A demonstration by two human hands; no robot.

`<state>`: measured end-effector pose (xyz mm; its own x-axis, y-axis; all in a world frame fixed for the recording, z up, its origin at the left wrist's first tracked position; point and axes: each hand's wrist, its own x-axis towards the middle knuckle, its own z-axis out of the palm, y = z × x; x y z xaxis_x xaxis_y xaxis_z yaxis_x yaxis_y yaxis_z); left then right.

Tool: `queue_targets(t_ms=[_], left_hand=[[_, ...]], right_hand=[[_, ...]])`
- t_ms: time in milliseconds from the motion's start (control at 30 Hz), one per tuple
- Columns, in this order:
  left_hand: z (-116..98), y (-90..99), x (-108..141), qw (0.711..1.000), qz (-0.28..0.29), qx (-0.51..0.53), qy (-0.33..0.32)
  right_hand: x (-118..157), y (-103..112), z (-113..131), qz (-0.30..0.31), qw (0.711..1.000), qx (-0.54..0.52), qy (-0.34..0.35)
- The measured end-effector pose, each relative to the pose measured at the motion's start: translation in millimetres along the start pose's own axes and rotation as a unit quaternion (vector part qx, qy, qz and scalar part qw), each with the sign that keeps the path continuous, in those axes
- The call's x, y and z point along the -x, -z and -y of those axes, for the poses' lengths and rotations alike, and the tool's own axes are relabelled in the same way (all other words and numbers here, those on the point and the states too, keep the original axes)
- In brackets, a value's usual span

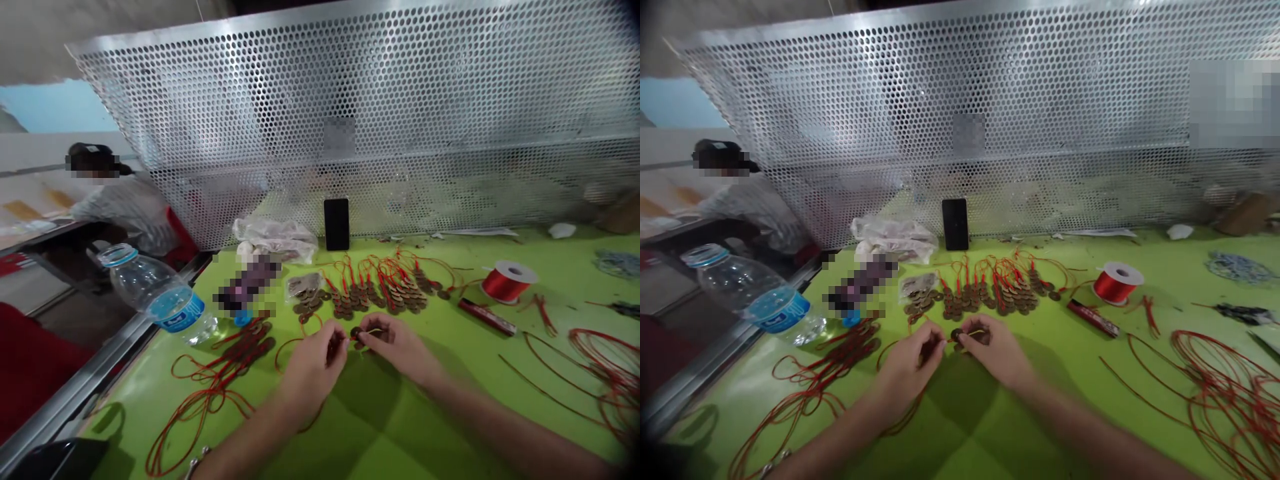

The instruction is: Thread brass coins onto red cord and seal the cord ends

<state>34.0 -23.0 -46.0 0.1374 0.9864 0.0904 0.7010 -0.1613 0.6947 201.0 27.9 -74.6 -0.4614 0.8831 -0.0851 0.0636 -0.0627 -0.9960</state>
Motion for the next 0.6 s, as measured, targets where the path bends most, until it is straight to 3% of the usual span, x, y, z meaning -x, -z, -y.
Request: queue_targets(t_ms=[433, 600], left_hand=[[2.6, -1.7, -0.8, 0.997, -0.055, 0.044, 0.017], [-0.4, -3.6, 1.2, 0.996, -0.044, 0.073, 0.001]], right_hand=[[7.3, -8.8, 5.2, -0.048, 0.993, -0.109, 0.002], [8.7, -10.2, 4.7, -0.060, 0.991, -0.122, -0.001]])
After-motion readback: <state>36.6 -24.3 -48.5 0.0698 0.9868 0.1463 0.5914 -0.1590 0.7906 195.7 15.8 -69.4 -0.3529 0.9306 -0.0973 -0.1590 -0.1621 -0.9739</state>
